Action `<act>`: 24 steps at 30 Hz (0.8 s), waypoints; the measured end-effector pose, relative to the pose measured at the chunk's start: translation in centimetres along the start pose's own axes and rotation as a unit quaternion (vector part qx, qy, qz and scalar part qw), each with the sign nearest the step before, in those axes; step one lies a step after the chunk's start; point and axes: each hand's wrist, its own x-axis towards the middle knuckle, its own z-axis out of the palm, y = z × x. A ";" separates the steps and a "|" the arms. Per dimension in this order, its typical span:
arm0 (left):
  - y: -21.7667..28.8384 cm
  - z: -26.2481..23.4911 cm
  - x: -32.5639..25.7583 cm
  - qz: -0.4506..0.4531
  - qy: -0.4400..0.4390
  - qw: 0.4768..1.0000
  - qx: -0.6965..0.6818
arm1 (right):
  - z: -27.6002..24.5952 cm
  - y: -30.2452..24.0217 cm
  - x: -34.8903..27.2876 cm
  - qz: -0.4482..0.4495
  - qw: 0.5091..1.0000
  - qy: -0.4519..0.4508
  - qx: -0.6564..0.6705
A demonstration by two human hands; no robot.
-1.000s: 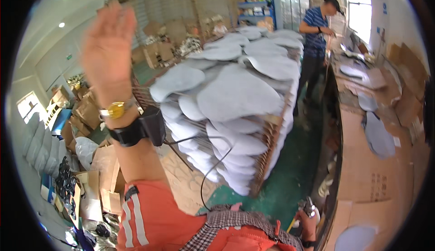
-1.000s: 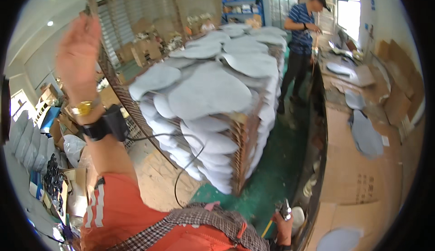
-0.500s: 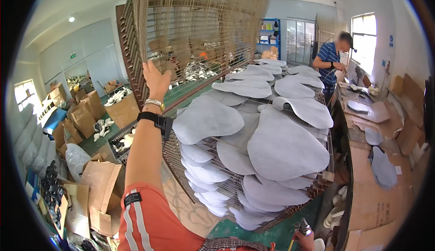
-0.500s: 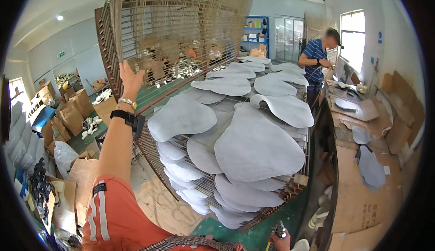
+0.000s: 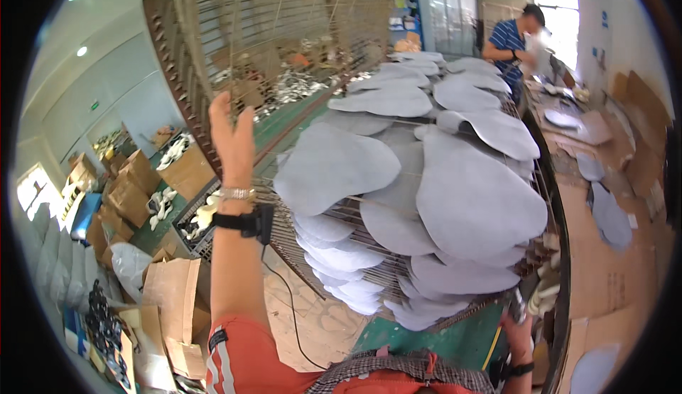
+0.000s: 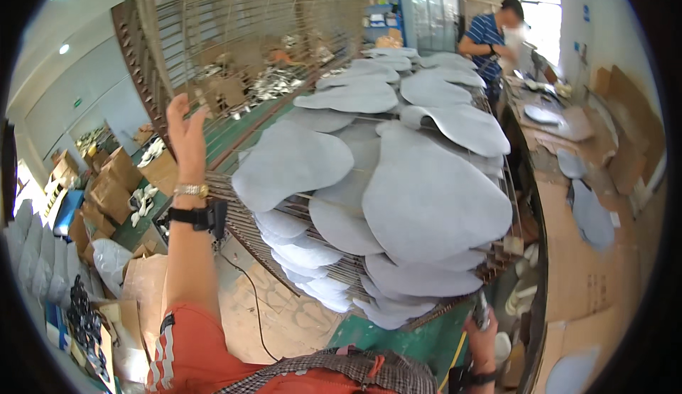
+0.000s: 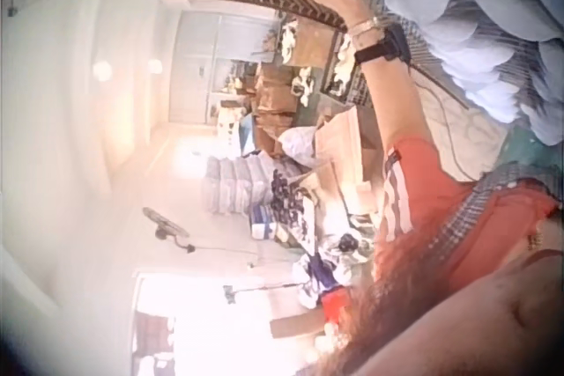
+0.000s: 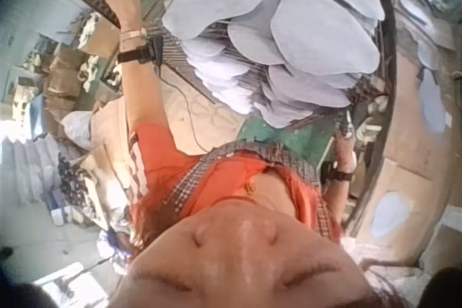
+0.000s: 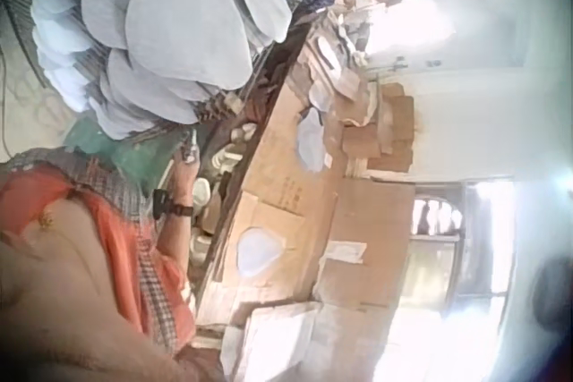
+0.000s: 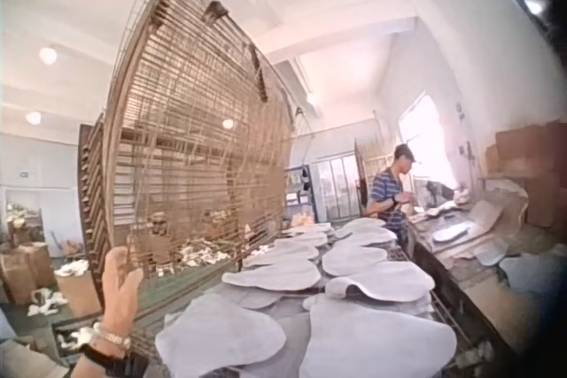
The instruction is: The person repeatedly picks up grey shoe insoles and white foam pads from a rack and table. They use a handheld pneumatic tool to apply adhesive or fasten the foam pad to the insole, then place the assembled unit back onto the rack. The process is repetitive and involves handling multiple shoe components.
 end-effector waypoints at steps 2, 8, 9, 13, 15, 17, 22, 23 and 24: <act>1.3 -1.7 -0.8 -0.042 -0.069 0.993 -0.087 | 0.6 -2.6 0.9 -0.043 0.999 -0.002 -0.014; -2.3 -4.0 -3.9 -0.043 -0.034 0.995 -0.080 | 2.2 -6.5 1.5 -0.138 0.984 0.111 -0.013; -5.0 -4.8 -3.5 -0.071 0.025 0.995 -0.059 | 2.1 -6.0 1.8 -0.173 0.975 0.134 -0.046; -18.6 -15.2 -2.7 -0.204 0.054 0.978 -0.006 | 3.7 -7.4 2.0 -0.143 0.980 0.125 -0.060; -19.9 -12.5 -4.7 -0.454 0.091 0.879 -0.115 | 2.9 -7.7 2.7 -0.159 0.970 0.146 -0.114; -21.2 -12.9 -5.1 -0.493 0.043 0.836 -0.238 | 2.7 -7.8 3.3 -0.159 0.971 0.140 -0.110; -14.6 -5.5 -8.9 -0.380 0.075 0.879 -0.277 | 1.0 -7.2 4.7 -0.168 0.974 0.096 -0.119; -13.1 -5.1 -8.4 -0.394 0.077 0.871 -0.285 | 0.9 -6.7 5.0 -0.166 0.975 0.090 -0.115; -12.2 -4.8 -7.9 -0.406 0.079 0.862 -0.293 | 0.8 -6.4 5.3 -0.165 0.977 0.084 -0.110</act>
